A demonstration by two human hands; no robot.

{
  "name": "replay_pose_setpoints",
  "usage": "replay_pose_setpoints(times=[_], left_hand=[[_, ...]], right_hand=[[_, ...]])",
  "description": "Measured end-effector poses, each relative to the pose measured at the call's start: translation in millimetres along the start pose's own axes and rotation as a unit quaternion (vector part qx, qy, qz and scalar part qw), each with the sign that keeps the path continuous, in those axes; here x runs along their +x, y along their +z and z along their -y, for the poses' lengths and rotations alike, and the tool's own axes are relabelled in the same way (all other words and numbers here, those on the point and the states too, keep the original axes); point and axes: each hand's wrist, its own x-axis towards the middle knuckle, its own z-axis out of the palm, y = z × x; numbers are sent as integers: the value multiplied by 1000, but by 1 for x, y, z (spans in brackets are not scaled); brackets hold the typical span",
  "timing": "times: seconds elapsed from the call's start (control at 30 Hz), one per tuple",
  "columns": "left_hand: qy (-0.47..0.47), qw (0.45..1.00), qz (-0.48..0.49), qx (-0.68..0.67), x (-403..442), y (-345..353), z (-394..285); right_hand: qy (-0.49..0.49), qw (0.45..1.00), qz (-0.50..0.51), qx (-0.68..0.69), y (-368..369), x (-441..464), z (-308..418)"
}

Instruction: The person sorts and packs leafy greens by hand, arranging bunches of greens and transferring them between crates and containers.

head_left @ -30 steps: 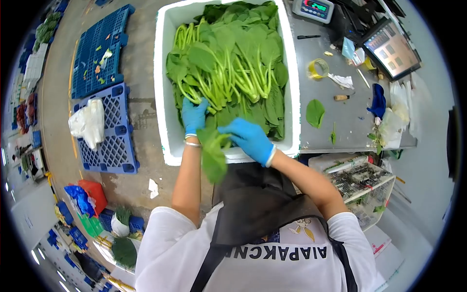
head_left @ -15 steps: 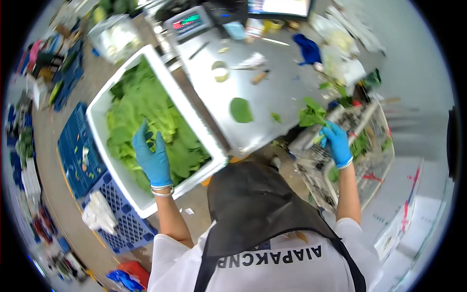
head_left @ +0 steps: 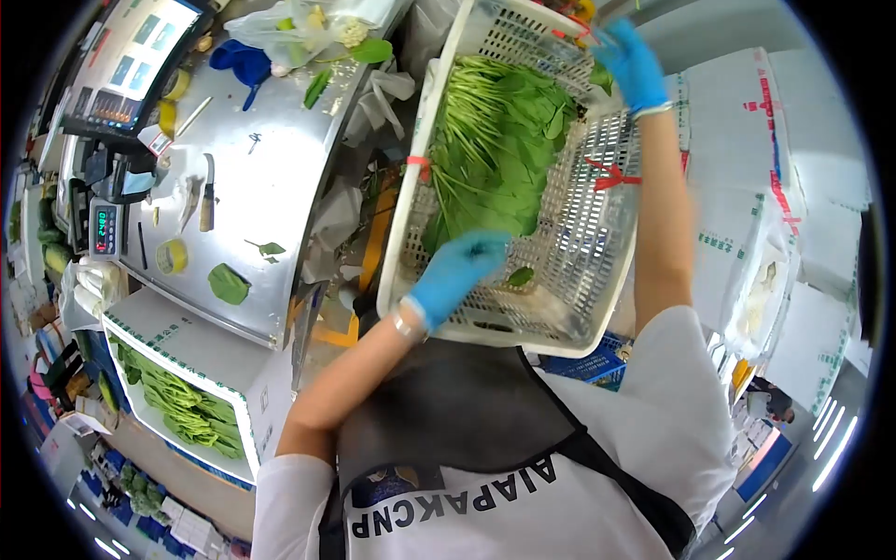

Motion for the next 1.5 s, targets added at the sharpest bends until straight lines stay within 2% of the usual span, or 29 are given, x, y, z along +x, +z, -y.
replay_pose_setpoints(times=[0.07, 0.13, 0.2, 0.23, 0.27, 0.3, 0.33, 0.37, 0.43, 0.47, 0.53, 0.57, 0.67, 0.77, 0.87, 0.9, 0.97, 1.0, 1.03, 1.1, 1.2, 1.23, 1.3, 1.33, 1.37, 1.47, 1.5], left_hand=[[-132, 966, -89, -204, 78, -14, 63], [-225, 903, -241, -276, 132, -28, 89], [-137, 933, -329, -61, 187, -79, 164], [-90, 926, -362, 50, 210, -103, 192], [-71, 908, -410, 51, 228, -116, 206], [-54, 887, -456, 51, 241, -126, 219], [-37, 863, -501, 52, 244, -124, 211], [-102, 868, -486, -16, 244, -124, 204], [-33, 878, -474, -57, 242, -101, 175], [1, 880, -468, -79, 244, -94, 170], [-9, 874, -477, -94, 251, -93, 174], [-5, 877, -470, -103, 253, -91, 176], [22, 896, -424, -133, 252, -77, 167], [26, 857, -499, -128, 252, -70, 155], [75, 814, -557, -147, 265, -86, 167], [82, 818, -536, -193, 256, -77, 142], [106, 799, -523, -279, 267, -81, 149], [119, 787, -514, -321, 272, -82, 151], [91, 796, -535, -267, 268, -77, 138], [85, 828, -504, -232, 269, -75, 128], [94, 871, -430, -218, 280, -100, 149], [98, 881, -410, -216, 283, -106, 158], [92, 899, -355, -238, 277, -105, 153], [95, 897, -368, -225, 277, -105, 153], [96, 895, -381, -211, 277, -104, 153], [92, 890, -385, -226, 274, -107, 145], [84, 890, -379, -240, 271, -106, 144]], right_hand=[[-24, 969, 61, -237, 5, -21, -89], [146, 971, 71, -175, 23, -54, -169], [51, 905, 82, -413, 28, -71, -239], [14, 875, 65, -480, 38, -73, -252], [-23, 838, 46, -544, 46, -72, -262], [-43, 819, 80, -567, 52, -65, -264], [-15, 815, 101, -571, 59, -57, -267], [-50, 802, 88, -588, 68, -51, -272], [-139, 760, 47, -633, 72, -37, -304], [-84, 752, 34, -653, 82, -33, -300], [28, 725, 10, -688, 110, -32, -275], [24, 710, -7, -704, 114, -30, -279], [78, 691, 61, -716, 116, -28, -268], [-4, 654, 70, -753, 108, -31, -260], [35, 704, 81, -705, 95, -22, -288], [64, 697, 88, -709, 97, -22, -286], [117, 681, 98, -717, 109, -18, -273], [63, 668, 60, -739, 108, -20, -282], [9, 652, 24, -758, 107, -25, -296], [-71, 627, -34, -775, 110, -35, -313], [147, 651, 71, -742, 128, -24, -270], [193, 660, 111, -718, 125, -18, -262], [122, 647, 58, -750, 116, -23, -279], [85, 639, 32, -763, 113, -27, -292], [-6, 614, -31, -789, 114, -35, -308], [108, 629, 41, -769, 126, -26, -281], [161, 653, 96, -733, 123, -19, -264]])
